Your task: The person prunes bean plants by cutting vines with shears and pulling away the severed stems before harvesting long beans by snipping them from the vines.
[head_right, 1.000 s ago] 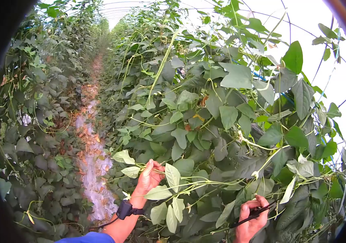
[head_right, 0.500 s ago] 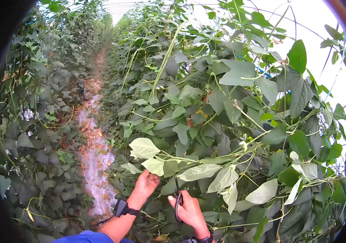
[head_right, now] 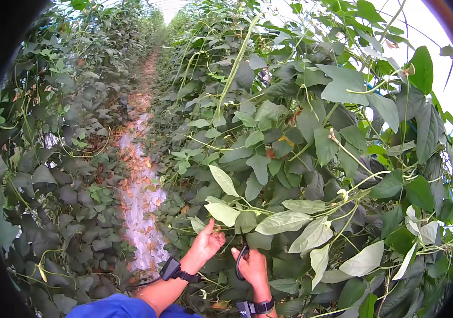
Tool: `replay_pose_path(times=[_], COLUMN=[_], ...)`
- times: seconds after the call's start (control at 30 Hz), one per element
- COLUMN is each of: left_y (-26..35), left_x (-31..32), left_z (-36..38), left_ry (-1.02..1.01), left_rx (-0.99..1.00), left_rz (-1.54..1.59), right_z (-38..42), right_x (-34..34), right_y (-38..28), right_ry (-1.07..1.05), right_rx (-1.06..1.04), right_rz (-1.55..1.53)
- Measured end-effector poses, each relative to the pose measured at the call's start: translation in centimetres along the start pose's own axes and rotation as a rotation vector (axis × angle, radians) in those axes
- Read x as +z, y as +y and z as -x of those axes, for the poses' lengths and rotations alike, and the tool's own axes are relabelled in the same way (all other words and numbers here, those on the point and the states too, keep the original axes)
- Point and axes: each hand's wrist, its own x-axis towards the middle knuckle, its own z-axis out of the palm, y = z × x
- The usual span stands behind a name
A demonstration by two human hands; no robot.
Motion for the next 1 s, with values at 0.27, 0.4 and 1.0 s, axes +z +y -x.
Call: replay_pose_path(times=[0.27, 0.4, 1.0], left_y=[-0.4, -0.8, -2.0], left_x=[-0.4, -0.5, -13.0], left_z=[0.8, 1.0, 0.2], left_ry=[-0.043, -0.039, 0.314], left_rx=[0.018, 0.022, -0.124], left_rz=[-0.082, -0.109, -0.270], right_z=[-1.2, -0.2, 5.1], right_x=[1.8, 1.2, 0.6], right_y=[1.2, -0.2, 1.5], right_ry=[-0.001, 0.066, 0.048], right_rx=[0.000, 0.006, -0.216], right_rz=[0.161, 0.372, 0.316])
